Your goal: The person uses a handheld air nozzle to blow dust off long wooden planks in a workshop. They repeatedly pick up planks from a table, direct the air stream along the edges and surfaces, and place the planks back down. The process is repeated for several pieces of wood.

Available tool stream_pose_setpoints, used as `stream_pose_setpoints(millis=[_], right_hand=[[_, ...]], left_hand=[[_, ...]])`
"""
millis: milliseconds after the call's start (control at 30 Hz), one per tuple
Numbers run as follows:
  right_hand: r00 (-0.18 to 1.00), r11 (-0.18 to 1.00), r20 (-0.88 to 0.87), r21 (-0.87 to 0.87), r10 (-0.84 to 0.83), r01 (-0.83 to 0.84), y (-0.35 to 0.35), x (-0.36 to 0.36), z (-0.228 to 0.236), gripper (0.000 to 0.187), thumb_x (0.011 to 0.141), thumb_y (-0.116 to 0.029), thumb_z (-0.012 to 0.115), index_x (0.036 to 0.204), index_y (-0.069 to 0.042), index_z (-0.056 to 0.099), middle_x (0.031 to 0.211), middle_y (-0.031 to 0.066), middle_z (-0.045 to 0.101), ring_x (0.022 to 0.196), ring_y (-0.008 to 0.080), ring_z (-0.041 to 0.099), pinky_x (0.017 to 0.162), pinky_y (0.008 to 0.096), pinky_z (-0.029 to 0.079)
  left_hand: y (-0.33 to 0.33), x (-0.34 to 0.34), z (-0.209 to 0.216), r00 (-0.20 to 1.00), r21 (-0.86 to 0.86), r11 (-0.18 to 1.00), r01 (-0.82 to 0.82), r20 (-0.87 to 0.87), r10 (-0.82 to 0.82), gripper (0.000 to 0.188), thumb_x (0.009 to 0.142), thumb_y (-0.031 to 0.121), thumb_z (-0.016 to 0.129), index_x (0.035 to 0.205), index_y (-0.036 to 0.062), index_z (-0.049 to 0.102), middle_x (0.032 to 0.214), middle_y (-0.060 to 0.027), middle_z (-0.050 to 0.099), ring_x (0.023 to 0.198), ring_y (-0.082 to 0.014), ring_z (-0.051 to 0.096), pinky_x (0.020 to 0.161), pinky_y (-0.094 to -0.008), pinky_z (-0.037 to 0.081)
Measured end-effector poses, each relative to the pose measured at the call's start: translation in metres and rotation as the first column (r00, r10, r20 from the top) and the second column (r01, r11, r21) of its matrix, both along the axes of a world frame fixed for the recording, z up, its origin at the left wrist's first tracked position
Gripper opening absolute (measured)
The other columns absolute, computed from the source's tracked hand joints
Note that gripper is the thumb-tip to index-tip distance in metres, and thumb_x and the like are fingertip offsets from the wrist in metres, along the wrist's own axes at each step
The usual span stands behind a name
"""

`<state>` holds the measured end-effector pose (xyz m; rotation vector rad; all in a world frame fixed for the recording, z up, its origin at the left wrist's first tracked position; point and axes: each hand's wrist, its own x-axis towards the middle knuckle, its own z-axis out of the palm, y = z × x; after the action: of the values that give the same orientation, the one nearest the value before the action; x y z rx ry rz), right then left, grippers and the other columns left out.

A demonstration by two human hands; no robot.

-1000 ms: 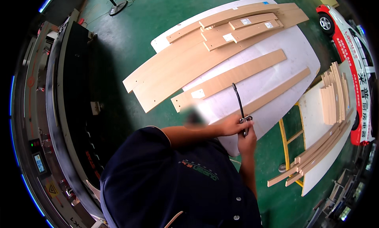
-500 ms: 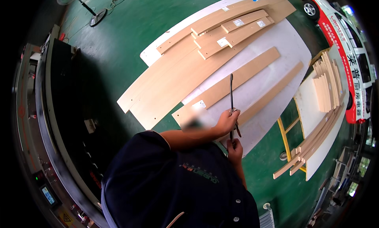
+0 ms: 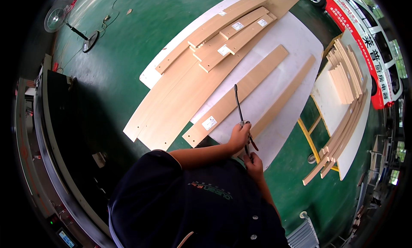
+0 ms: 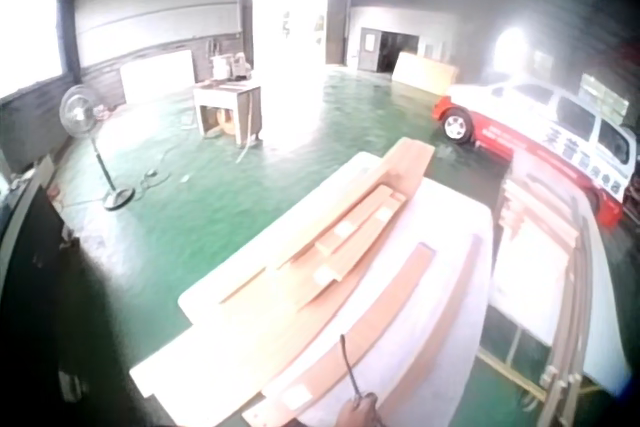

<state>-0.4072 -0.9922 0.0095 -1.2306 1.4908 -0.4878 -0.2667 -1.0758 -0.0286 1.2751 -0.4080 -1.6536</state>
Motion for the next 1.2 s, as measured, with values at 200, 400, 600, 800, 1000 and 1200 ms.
stream_pose_setpoints(millis=[200,400,600,800,1000,1200], right_hand=[[0.989,0.992,0.140,0.124,-0.053,0.036,-0.001,-0.007,-0.001,0.024,0.097,-0.025,0.064,0.088,-0.003,0.056,0.063,0.0009,0.052,0.057,0.0078,0.051,0.050,0.0253,0.037],[0.976,0.974,0.098,-0.098,-0.193,0.203,-0.021,-0.006,0.007,0.020,0.095,-0.017,0.065,0.103,0.000,0.056,0.076,0.0050,0.059,0.063,0.0120,0.053,0.059,0.0291,0.044],[0.891,0.763,-0.359,-0.646,-0.277,-0.023,-0.022,-0.005,0.006,0.062,0.078,-0.011,0.075,0.129,0.001,0.042,0.124,0.0188,0.050,0.082,0.0287,0.056,0.075,0.0409,0.049],[0.934,0.923,-0.230,-0.334,-0.275,0.189,-0.018,-0.025,-0.034,0.026,0.083,-0.010,0.075,0.097,-0.002,0.055,0.077,0.0061,0.057,0.054,0.0131,0.049,0.049,0.0316,0.045],[0.813,0.845,-0.241,-0.225,-0.530,0.485,0.008,-0.053,-0.041,0.029,0.082,-0.015,0.078,0.086,-0.001,0.053,0.067,0.0053,0.052,0.061,0.0143,0.046,0.058,0.0341,0.041],[0.785,0.846,-0.323,-0.275,-0.528,0.456,0.029,-0.050,-0.031,0.031,0.081,-0.017,0.081,0.085,-0.001,0.054,0.070,0.0018,0.053,0.062,0.0121,0.046,0.056,0.0321,0.041]], left_hand=[[-0.002,-0.004,-0.003,0.996,-0.013,0.996,0.090,-0.005,-0.090,0.029,0.096,0.030,0.054,0.077,0.0077,0.053,0.067,-0.0039,0.053,0.061,-0.0162,0.053,0.055,-0.0349,0.046],[-0.033,-0.008,0.010,0.990,-0.045,0.990,0.134,0.058,-0.132,0.031,0.097,0.033,0.055,0.078,0.0082,0.054,0.067,-0.0026,0.053,0.060,-0.0147,0.053,0.054,-0.0331,0.046],[-0.038,-0.019,0.004,0.987,0.069,0.985,0.157,0.028,-0.160,0.031,0.099,0.035,0.055,0.082,0.0084,0.055,0.068,-0.0018,0.053,0.061,-0.0137,0.054,0.054,-0.0330,0.045],[-0.040,-0.024,0.016,0.676,-0.068,0.673,0.736,0.128,-0.726,0.045,0.095,0.045,0.065,0.108,0.0026,0.060,0.084,-0.0090,0.067,0.076,-0.0205,0.068,0.066,-0.0337,0.054],[-0.114,0.032,-0.018,0.444,-0.159,0.503,0.850,0.731,-0.519,0.062,0.089,0.052,0.072,0.123,0.0024,0.056,0.109,-0.0145,0.066,0.101,-0.0284,0.064,0.088,-0.0388,0.051],[-0.261,0.107,-0.008,0.162,-0.053,0.920,0.389,0.987,-0.012,0.067,0.084,0.049,0.073,0.126,0.0020,0.049,0.129,-0.0218,0.051,0.120,-0.0392,0.051,0.099,-0.0499,0.046]])
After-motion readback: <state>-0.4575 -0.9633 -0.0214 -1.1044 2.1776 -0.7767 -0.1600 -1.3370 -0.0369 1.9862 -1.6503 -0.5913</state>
